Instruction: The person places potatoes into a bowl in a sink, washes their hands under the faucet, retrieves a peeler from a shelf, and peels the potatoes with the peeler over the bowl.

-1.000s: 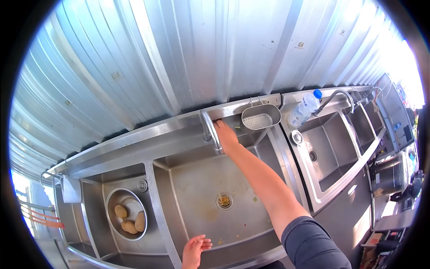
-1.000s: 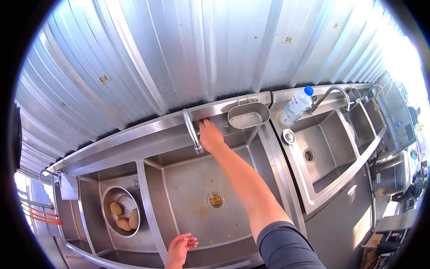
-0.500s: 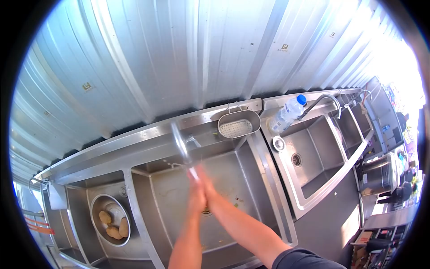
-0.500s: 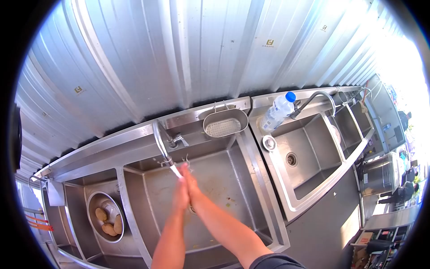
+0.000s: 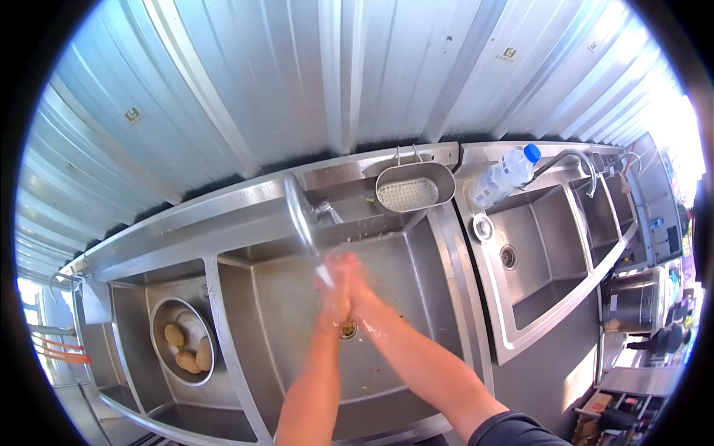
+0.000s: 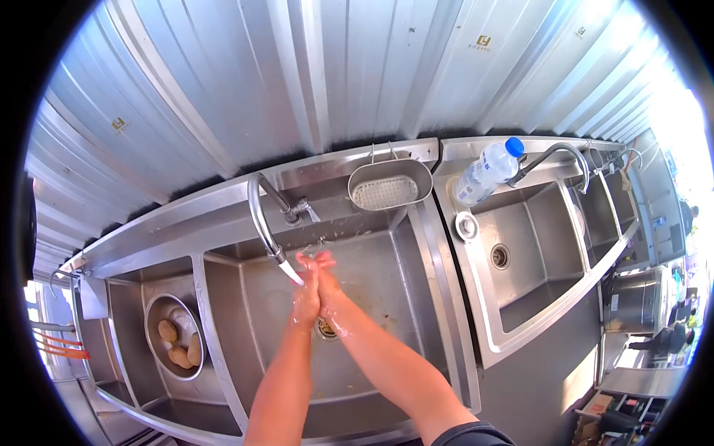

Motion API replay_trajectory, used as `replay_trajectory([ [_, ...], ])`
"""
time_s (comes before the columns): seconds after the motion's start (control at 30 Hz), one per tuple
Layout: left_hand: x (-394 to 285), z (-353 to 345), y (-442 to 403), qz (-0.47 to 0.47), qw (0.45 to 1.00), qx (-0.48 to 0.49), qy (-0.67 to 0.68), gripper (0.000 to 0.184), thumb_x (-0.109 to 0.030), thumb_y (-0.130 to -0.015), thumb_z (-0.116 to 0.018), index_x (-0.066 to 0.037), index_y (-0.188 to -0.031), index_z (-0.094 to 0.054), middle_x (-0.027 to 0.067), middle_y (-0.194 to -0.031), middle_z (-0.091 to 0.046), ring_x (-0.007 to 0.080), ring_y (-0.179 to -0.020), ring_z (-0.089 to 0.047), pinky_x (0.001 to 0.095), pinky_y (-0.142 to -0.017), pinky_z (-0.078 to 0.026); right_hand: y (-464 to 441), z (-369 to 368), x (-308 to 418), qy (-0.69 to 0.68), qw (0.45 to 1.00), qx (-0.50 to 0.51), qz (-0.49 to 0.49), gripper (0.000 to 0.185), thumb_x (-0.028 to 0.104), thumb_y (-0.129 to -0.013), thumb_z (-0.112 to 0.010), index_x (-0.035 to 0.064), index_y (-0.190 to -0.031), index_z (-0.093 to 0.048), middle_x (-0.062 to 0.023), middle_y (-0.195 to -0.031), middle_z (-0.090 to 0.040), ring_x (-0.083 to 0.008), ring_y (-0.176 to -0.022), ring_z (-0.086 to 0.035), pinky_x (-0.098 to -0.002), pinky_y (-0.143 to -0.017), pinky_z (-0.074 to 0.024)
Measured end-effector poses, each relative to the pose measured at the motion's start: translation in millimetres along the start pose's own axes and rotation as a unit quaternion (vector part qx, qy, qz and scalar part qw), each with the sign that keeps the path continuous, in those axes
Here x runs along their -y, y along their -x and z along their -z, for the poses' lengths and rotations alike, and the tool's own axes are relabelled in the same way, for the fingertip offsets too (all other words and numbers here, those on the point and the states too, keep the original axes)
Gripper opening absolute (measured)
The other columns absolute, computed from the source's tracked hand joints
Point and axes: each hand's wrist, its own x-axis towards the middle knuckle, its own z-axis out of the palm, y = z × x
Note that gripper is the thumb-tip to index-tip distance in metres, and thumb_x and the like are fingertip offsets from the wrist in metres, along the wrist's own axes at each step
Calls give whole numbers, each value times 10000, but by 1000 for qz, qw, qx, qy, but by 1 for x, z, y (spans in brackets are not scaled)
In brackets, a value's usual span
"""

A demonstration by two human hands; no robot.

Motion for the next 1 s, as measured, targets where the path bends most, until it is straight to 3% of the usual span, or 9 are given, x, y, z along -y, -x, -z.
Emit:
replay_trajectory([
  [0.13,-21,-24,4,-68,995,-36,-70,636,-515,-1059,-399,0,-789,-657,132,-853,-685,280,-841,-636,411,-876,-483,-2,13,-23,-55,979,193,36,513,538,-951,-644,111,-1213,-535,-94,-1093,-620,-243,-1006,-631,-415,-835,-549],
  [0.2,-20,-25,-15,26,899,5,437,587,-518,-1043,-432,-73,-671,-523,75,-668,-533,198,-656,-527,374,-685,-467,52,-11,-14,-291,926,235,51,557,511,-968,-637,117,-1340,-508,-106,-1112,-638,-236,-975,-652,-387,-835,-560],
  [0.23,-22,-27,-22,26,898,0,440,587,-518,-1043,-432,-73,-671,-523,75,-668,-533,198,-656,-527,374,-685,-467,52,-7,-18,-275,928,247,57,586,526,-970,-627,118,-1371,-500,-112,-1137,-637,-243,-1000,-653,-390,-856,-559],
  [0.4,-22,-18,-1,37,984,-123,122,366,-445,-1068,-472,-93,-1104,-569,4,-963,-573,124,-775,-571,279,-739,-494,30,-6,-10,-100,976,192,35,729,635,-954,-588,75,-1408,-479,-132,-1216,-615,-249,-1105,-627,-404,-937,-537],
  [0.6,7,-38,41,108,936,-201,267,532,-521,-1049,-438,-67,-1300,-552,175,-1179,-636,293,-945,-677,391,-853,-572,-11,-15,-2,-33,995,23,88,512,402,-1009,-569,-19,-1300,-558,-138,-1222,-639,-254,-1112,-603,-359,-979,-479],
  [0.77,15,2,1,145,858,20,493,434,-369,-1008,-597,-81,-1328,-539,156,-1076,-668,281,-871,-674,443,-829,-571,50,-29,-3,-16,995,4,102,272,139,-1038,-514,-48,-1206,-618,-129,-1261,-631,-223,-1289,-517,-309,-1063,-403],
  [0.87,12,3,-9,82,872,111,469,350,-265,-991,-619,-67,-1275,-569,75,-890,-656,216,-777,-649,439,-780,-566,49,11,-22,-374,861,331,95,277,63,-1023,-473,-39,-1269,-551,-127,-1236,-632,-239,-1340,-489,-321,-1103,-386],
  [0.97,3,7,-15,163,913,109,357,303,-154,-979,-587,-51,-1263,-569,20,-735,-550,156,-657,-574,392,-716,-545,54,14,-31,-271,930,202,146,400,20,-964,-517,10,-1363,-489,-86,-1354,-558,-212,-1263,-534,-358,-1094,-413],
  [1.0,6,8,-17,163,914,111,356,303,-154,-979,-587,-51,-1263,-569,20,-735,-550,156,-657,-574,392,-716,-545,62,19,-31,134,935,149,293,366,32,-982,-483,-27,-1343,-489,-139,-1306,-590,-237,-1277,-546,-359,-1090,-434],
])
